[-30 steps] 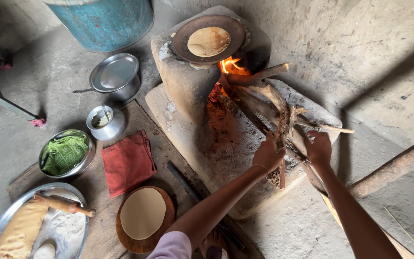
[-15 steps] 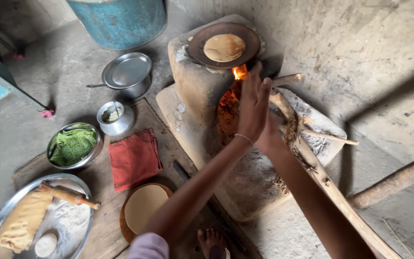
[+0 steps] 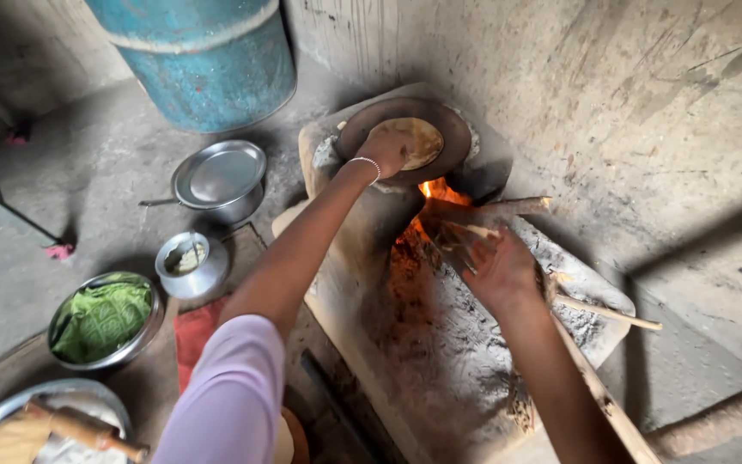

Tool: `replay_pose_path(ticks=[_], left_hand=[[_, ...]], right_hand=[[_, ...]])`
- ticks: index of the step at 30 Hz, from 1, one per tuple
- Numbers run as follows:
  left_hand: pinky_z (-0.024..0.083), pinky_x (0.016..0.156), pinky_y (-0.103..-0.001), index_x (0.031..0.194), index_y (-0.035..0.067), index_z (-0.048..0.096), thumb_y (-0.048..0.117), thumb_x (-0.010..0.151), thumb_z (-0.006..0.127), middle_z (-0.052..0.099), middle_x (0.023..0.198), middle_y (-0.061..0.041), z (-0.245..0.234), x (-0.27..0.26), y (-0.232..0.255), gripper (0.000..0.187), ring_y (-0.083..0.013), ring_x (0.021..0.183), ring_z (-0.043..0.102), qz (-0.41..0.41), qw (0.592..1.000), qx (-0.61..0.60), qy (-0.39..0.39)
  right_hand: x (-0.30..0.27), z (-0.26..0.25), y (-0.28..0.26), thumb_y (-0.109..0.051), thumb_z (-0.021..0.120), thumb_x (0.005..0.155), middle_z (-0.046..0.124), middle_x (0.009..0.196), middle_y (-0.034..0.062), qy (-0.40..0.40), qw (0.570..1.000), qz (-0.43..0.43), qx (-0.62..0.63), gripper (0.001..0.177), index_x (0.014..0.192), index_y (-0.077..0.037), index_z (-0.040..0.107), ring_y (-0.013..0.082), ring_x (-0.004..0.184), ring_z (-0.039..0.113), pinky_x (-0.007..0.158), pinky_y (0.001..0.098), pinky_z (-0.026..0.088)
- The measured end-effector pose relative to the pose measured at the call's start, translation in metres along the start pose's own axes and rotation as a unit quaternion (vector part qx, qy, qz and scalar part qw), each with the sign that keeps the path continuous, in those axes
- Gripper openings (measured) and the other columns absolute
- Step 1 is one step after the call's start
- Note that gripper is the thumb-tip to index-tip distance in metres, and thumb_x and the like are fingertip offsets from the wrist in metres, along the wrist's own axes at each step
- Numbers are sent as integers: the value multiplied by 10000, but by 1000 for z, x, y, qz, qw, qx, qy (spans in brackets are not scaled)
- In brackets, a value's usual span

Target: The person kneads and shapes dough into flat rounds, places them on a hot griddle over a wood fire, and flips them as they cook. They also add wood to the fire to maintain heat and handle the dough and cooked flatbreads by hand.

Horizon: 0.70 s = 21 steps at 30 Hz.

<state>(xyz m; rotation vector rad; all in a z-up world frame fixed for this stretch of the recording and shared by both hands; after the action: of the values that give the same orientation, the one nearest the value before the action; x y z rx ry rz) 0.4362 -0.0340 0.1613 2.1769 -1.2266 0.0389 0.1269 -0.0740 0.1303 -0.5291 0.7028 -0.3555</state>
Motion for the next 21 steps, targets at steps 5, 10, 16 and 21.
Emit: replay_pose_path(ticks=[5, 10, 16, 21], left_hand=[[501, 980, -490, 1071, 112, 661, 148, 883, 597, 752, 1020, -156, 48, 41, -32, 202, -372, 1093, 667, 90, 984, 156, 5], [522, 962, -474, 1114, 96, 622, 289, 1006, 527, 776, 1028, -204, 6, 15, 5, 241, -374, 1071, 726, -26, 988, 73, -133], [489, 915, -498, 931, 130, 720, 413, 805, 757, 706, 1113, -130, -38, -47, 74, 312, -364, 1164, 614, 101, 960, 195, -171], [548, 834, -499, 796, 112, 773, 215, 831, 779, 735, 961, -89, -64, 8, 44, 109, -342, 951, 679, 201, 973, 111, 33]], right_hand=[[8, -29, 29, -407, 246, 1081, 267, 1663, 164, 53, 997, 12, -55, 600, 1560, -47, 275, 278, 1580, 144, 1274, 546, -12], [31, -69, 46, -413, 273, 1080, 293, 1658, 174, 41, 998, 35, -21, 592, 1557, -63, 280, 277, 1581, 171, 1278, 529, 44], [31, -78, 57, -403, 295, 1073, 406, 1584, 140, 49, 997, 57, 0, 532, 1499, -105, 407, 274, 1553, 261, 1277, 520, 116], [14, -77, 58, -354, 354, 1075, 501, 1473, 163, 47, 997, 60, 23, 443, 1389, -82, 509, 291, 1497, 339, 1267, 528, 173]])
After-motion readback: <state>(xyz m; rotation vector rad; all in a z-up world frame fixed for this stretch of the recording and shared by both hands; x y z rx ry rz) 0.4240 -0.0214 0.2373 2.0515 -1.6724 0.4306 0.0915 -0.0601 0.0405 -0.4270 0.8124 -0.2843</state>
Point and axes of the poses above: each hand's wrist, its own x-axis towards the middle knuckle, its own z-axis out of the palm, y = z × x, the point moved 6 cm from there along x, towards the middle knuckle
